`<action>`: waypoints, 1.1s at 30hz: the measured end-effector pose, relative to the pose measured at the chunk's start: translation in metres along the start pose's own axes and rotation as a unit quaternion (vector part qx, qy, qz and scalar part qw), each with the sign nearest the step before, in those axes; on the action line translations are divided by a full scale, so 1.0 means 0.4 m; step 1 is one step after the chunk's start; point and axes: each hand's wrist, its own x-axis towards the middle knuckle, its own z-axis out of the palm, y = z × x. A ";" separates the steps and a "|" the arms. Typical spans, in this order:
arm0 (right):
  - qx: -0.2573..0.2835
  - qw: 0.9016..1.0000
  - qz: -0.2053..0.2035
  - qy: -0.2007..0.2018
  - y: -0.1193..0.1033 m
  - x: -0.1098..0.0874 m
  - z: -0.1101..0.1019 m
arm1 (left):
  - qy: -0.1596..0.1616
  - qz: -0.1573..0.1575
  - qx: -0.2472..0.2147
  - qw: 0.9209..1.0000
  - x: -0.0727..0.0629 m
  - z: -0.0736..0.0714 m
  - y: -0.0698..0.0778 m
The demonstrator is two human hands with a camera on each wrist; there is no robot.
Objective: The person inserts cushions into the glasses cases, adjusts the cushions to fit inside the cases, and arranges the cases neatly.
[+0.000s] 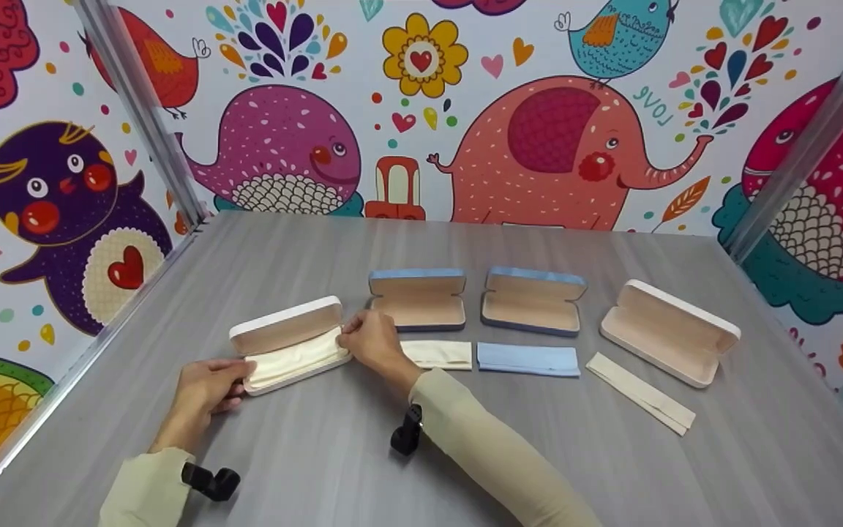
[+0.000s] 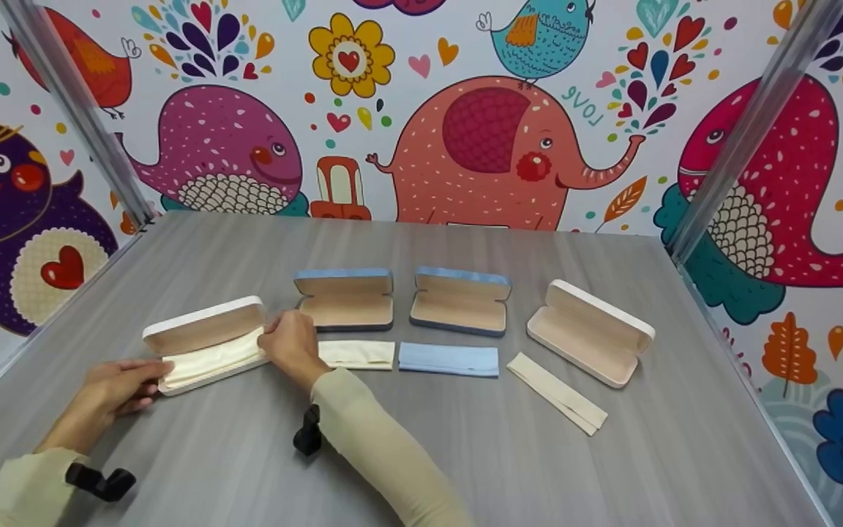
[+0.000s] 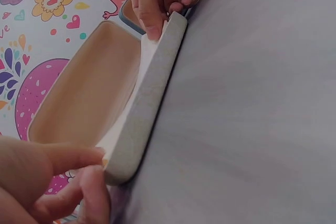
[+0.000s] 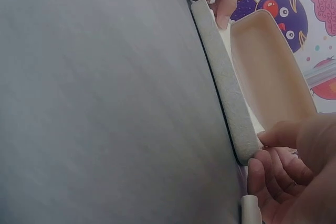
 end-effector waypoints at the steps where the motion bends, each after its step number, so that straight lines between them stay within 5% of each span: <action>1: 0.000 1.000 -0.002 -0.002 0.000 -0.001 -0.002 | 0.000 -0.001 0.001 1.000 0.000 -0.001 0.000; 9: 0.002 1.000 -0.002 0.004 -0.006 -0.001 -0.020 | -0.003 -0.009 0.004 1.000 -0.005 -0.007 0.007; 18: 0.045 0.996 0.070 0.016 -0.035 0.014 -0.054 | -0.023 -0.011 0.006 1.000 -0.005 -0.031 0.025; 23: 0.093 0.989 0.112 -0.041 -0.057 0.021 -0.071 | -0.033 -0.007 0.001 0.999 -0.015 -0.048 0.053; 33: 0.177 0.950 0.191 -0.174 -0.083 0.040 -0.076 | -0.116 -0.040 0.008 0.992 -0.019 -0.050 0.083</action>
